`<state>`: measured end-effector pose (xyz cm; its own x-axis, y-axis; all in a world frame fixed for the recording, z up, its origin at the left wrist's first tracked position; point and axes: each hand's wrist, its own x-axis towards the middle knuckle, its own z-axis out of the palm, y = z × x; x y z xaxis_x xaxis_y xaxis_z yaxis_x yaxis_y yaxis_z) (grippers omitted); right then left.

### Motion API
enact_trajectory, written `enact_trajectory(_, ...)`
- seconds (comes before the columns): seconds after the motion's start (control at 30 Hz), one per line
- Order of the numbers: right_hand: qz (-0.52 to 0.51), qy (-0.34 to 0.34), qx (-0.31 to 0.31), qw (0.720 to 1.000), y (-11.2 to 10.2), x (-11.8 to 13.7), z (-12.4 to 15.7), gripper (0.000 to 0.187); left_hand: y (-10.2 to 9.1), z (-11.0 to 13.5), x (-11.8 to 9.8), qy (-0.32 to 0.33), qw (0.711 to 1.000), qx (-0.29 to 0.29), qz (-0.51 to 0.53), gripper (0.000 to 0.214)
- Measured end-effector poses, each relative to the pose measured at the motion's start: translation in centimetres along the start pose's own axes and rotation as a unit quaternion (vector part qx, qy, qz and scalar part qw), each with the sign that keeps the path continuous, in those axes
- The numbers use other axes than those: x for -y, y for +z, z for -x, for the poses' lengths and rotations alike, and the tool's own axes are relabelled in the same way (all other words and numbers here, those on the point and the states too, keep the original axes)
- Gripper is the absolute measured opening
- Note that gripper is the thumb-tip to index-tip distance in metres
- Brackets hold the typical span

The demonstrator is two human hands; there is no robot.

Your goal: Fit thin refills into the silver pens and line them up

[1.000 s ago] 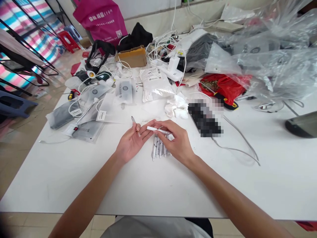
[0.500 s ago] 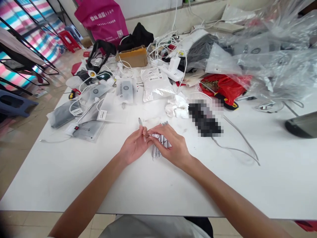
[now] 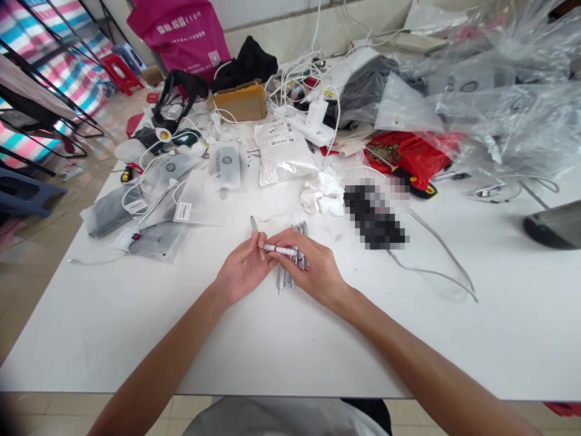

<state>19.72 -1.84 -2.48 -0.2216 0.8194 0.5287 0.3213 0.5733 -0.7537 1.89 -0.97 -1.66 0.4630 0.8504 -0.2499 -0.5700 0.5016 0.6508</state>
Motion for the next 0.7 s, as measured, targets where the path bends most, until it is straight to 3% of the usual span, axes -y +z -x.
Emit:
enact_trajectory(0.27, 0.042, -0.007, -0.021, 0.999, -0.3, 0.2, -0.1, 0.008, 0.2, 0.2, -0.9, 0.026, 0.999, 0.005, 0.024, 0.037)
enact_trajectory(0.7, 0.087, -0.021, 0.077, 0.993, -0.2, -0.9, -0.1, 0.006, 0.4, 0.4, -1.8, 0.058, 0.998, -0.010, -0.033, 0.037)
